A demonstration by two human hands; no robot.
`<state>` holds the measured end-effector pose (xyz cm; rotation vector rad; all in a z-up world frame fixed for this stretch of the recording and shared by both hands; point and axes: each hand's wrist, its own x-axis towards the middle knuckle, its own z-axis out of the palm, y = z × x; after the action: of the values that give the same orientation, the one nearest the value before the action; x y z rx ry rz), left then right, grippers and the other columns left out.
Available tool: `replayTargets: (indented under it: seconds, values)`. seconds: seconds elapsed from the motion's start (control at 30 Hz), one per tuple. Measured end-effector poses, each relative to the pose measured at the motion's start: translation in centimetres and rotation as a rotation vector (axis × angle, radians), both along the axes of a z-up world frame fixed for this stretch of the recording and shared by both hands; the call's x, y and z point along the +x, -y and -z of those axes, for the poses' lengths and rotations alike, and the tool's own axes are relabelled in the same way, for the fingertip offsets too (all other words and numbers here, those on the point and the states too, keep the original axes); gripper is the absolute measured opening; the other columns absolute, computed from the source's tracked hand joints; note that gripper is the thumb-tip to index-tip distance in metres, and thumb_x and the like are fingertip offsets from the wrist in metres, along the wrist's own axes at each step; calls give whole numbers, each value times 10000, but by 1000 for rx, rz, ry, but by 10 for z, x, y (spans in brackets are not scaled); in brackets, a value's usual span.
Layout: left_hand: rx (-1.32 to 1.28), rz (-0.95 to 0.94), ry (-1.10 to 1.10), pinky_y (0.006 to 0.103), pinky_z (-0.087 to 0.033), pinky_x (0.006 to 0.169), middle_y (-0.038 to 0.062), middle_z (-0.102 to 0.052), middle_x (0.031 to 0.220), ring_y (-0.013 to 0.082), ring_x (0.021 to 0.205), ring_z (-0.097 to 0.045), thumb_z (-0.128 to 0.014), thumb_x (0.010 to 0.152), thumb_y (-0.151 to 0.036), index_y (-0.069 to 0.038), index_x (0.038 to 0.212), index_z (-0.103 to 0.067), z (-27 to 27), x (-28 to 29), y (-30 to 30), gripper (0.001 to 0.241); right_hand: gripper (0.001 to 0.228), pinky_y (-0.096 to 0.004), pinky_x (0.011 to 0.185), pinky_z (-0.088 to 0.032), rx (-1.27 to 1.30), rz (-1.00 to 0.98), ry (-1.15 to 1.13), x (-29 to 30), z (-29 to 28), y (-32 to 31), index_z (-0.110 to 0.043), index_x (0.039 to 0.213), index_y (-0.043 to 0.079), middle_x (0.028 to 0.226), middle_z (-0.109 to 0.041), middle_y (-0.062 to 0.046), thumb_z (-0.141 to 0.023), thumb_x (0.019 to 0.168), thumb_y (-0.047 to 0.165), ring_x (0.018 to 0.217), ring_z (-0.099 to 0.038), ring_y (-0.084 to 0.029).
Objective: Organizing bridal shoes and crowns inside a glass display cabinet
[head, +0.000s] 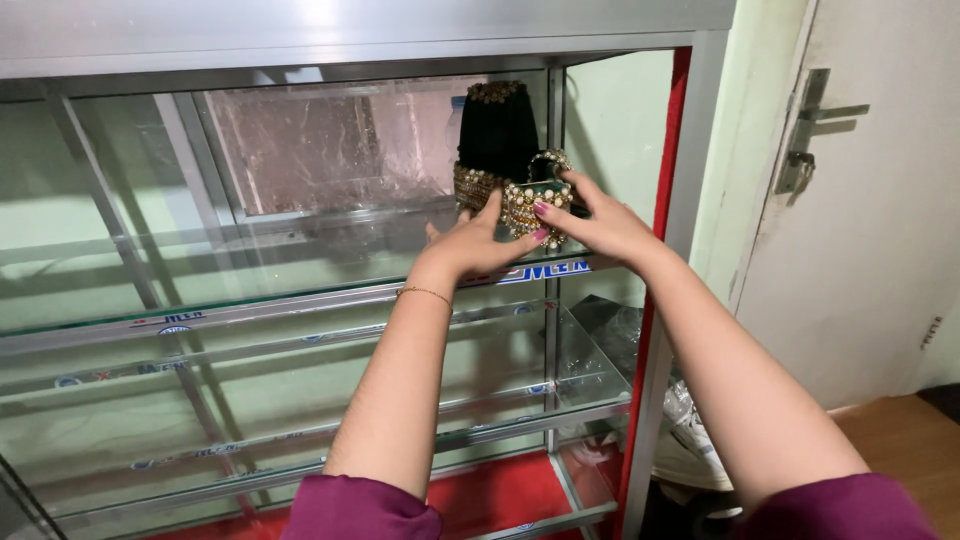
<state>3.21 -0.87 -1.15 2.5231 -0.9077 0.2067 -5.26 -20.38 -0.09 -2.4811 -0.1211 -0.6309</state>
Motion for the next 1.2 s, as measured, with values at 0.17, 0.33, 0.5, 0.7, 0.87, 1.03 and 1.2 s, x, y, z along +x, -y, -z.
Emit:
replayTargets:
  seconds: [0.17,0.33,0.5,0.7,0.87,1.03,1.2]
  values:
    - [32,-11,-12,798,34,1134,130,-253,1686,380,1563,-168,-409,906,-793,-112,1658,-104,0,8,2,1060,1046,-647,1180,-286,7,26,-23,8,-1,2,-294,1621,123,1573,-372,-337,-501,871,821,1433,-364,-554]
    - [11,-22,-24,803,26,1130,113,-264,1683,358,1562,-173,-422,909,-788,-130,1656,-118,0,4,1,1042,1001,-631,1186,-285,29,36,-37,10,1,1,-300,1623,145,1578,-372,-325,-511,891,795,1442,-362,-536]
    - [-19,-18,14,795,-34,1141,187,-299,1662,391,1547,-208,-487,872,-801,-106,1653,-126,-6,-13,-3,1106,1027,-647,1214,-160,-18,49,33,7,7,2,-316,1619,111,1570,-406,-307,-524,880,792,1463,-350,-507]
    - [-86,-3,95,804,-81,1132,283,-334,1618,453,1509,-270,-564,805,-842,-86,1645,-150,-2,-16,-5,1203,941,-633,1186,-286,-57,46,233,9,17,9,-356,1576,66,1495,-493,-306,-658,907,656,1409,-427,-501]
    - [-130,23,222,787,-175,1115,286,-425,1555,460,1458,-371,-632,809,-810,-87,1631,-220,3,-15,-5,1170,816,-581,1150,-363,-70,2,427,-3,32,13,-433,1541,90,1440,-550,-265,-739,909,507,1364,-492,-459]
    - [-179,139,368,638,-407,1105,214,-462,1562,396,1418,-477,-674,856,-687,-92,1613,-275,12,-18,-9,1042,644,-554,1097,-431,-153,-26,598,-26,45,15,-541,1478,103,1390,-607,-234,-779,913,299,1308,-554,-431]
    - [-159,54,652,564,-482,1029,237,-534,1501,389,1290,-606,-651,926,-637,-23,1622,-230,25,-19,-2,1019,528,-503,1107,-438,-199,-53,574,-70,45,5,-603,1412,122,1415,-623,-138,-759,911,187,1349,-554,-345]
